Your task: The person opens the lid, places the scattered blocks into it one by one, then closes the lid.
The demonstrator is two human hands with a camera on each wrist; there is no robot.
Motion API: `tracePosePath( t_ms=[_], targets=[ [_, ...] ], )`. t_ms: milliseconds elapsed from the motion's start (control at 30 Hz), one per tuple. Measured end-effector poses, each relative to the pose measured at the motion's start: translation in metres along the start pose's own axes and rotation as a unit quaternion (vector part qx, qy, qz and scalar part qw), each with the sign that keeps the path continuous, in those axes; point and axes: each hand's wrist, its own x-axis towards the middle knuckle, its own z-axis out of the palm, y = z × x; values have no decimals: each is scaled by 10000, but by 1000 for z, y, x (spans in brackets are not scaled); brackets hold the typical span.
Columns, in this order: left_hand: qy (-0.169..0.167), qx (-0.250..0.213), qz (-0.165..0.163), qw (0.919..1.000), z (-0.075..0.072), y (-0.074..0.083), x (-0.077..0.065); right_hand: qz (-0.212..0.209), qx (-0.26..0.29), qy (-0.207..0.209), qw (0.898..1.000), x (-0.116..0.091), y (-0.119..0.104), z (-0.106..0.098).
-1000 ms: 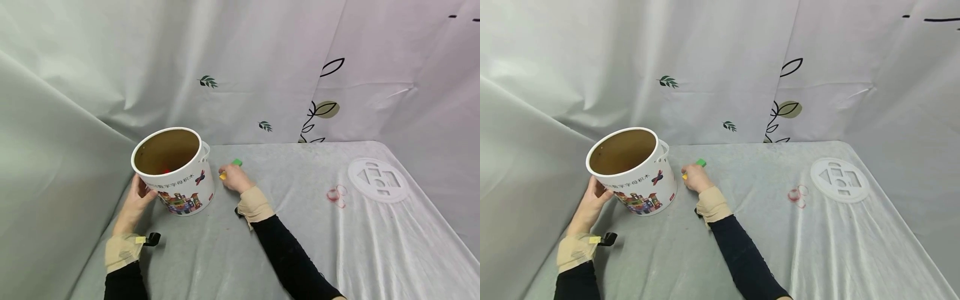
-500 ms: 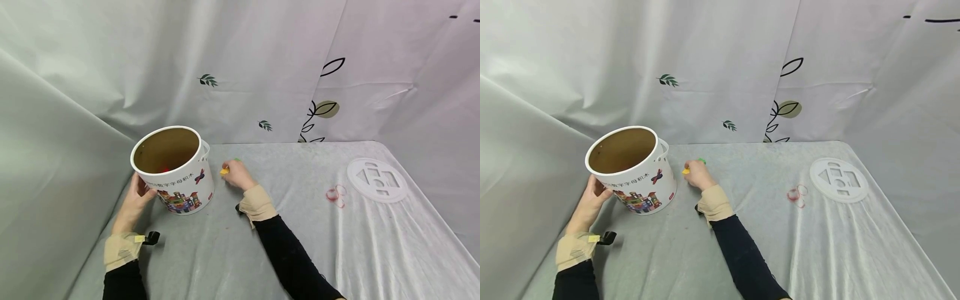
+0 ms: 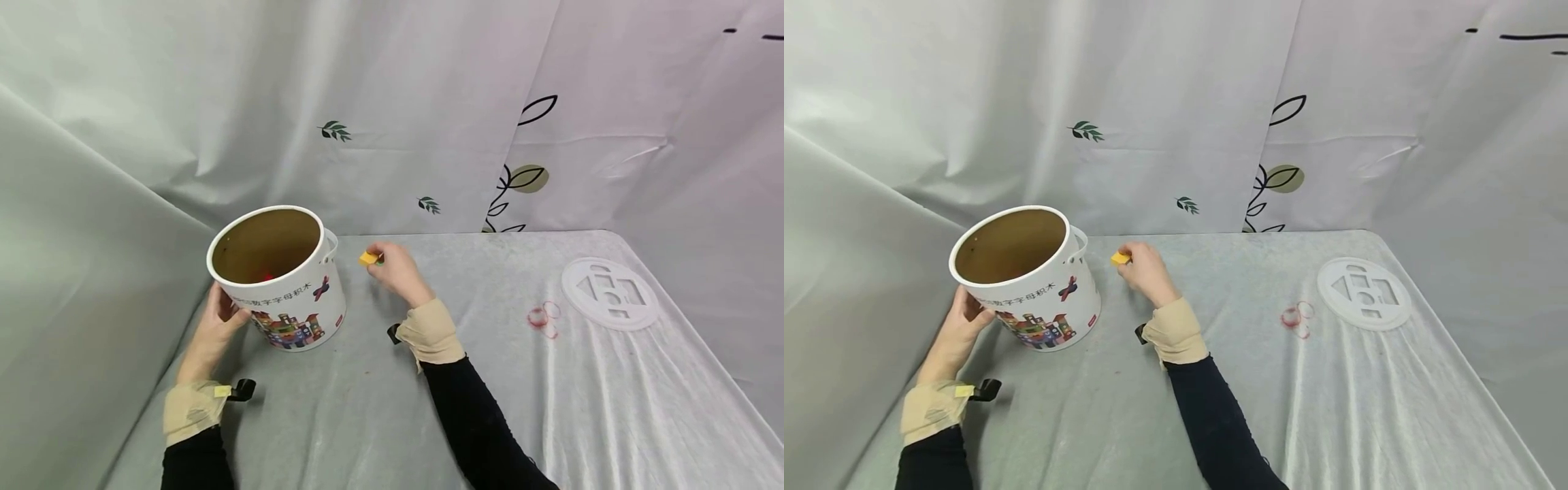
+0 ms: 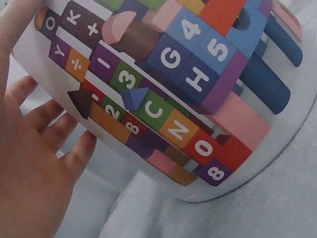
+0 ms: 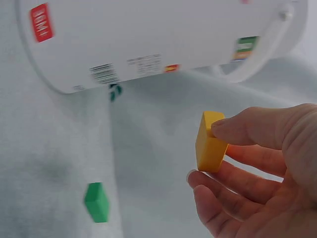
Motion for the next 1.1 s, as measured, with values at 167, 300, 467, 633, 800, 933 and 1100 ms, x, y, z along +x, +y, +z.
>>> tracePosePath(
  t_ms=[167,300,467,633,800,933,1100],
  targets=[
    [-17,-4,57,10000,0,-1,0,-270,90,335,9990,-9,-15,-13],
    [-46,-15,20,10000,0,0,-1,-472,163,470,9976,-12,-31,-22],
    [-85,23,-40,10000,1,-1,-1,-718,346,664,9946,-10,-53,-33],
    [-72,-45,32,10000,0,-2,-1,-1036,529,687,9908,-1,-80,-36],
    [-82,9,-14,10000,-1,-4,-2,-1180,440,586,9903,8,-101,-27],
    [-86,-127,67,9999,-2,-5,-2,-1324,319,485,9895,12,-114,-20],
    [-110,-194,142,9996,-2,-4,1,-1563,116,460,9866,15,-125,-12]
  ],
)
